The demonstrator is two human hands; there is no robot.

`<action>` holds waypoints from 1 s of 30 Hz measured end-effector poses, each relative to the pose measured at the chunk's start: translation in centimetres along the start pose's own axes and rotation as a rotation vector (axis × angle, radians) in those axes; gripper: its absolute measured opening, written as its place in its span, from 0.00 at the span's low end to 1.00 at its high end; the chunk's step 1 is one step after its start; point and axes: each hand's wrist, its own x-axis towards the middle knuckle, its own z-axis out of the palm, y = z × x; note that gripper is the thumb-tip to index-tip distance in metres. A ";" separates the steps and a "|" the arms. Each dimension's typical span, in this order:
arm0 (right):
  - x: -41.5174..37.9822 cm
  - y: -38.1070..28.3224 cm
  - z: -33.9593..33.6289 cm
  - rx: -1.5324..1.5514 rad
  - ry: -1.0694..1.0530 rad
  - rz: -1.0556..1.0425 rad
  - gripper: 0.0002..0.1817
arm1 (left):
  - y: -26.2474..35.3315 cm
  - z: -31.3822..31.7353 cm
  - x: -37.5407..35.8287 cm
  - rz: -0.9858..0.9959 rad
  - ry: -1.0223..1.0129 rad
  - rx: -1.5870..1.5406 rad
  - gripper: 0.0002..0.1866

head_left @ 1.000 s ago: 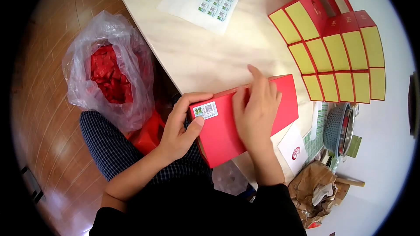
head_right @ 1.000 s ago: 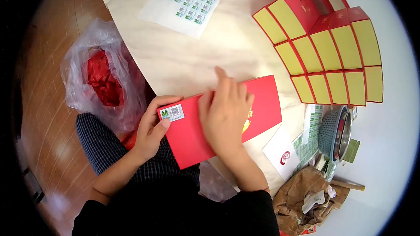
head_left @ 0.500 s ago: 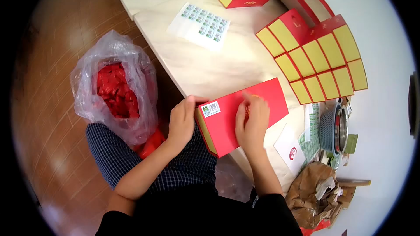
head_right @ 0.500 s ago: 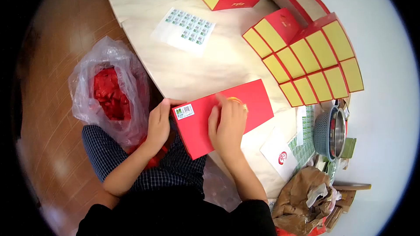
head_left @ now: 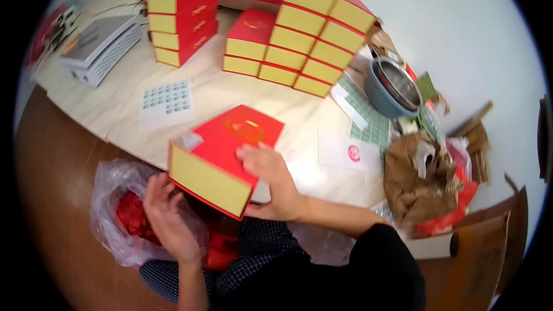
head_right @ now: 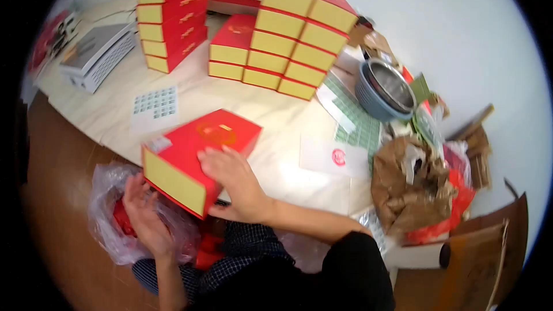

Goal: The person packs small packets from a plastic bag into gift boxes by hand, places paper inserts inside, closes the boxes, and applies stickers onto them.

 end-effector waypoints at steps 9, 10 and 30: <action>5.2 3.1 -0.3 1.012 0.734 0.713 0.34 | -1.8 1.3 -0.2 0.282 -0.329 0.914 0.34; 4.6 4.2 0.2 0.996 0.762 0.730 0.34 | -2.6 1.2 -0.1 0.260 -0.378 0.997 0.33; -13.2 31.6 -21.4 -1.035 0.397 0.776 0.29 | -4.3 3.6 5.2 0.139 -0.566 1.128 0.19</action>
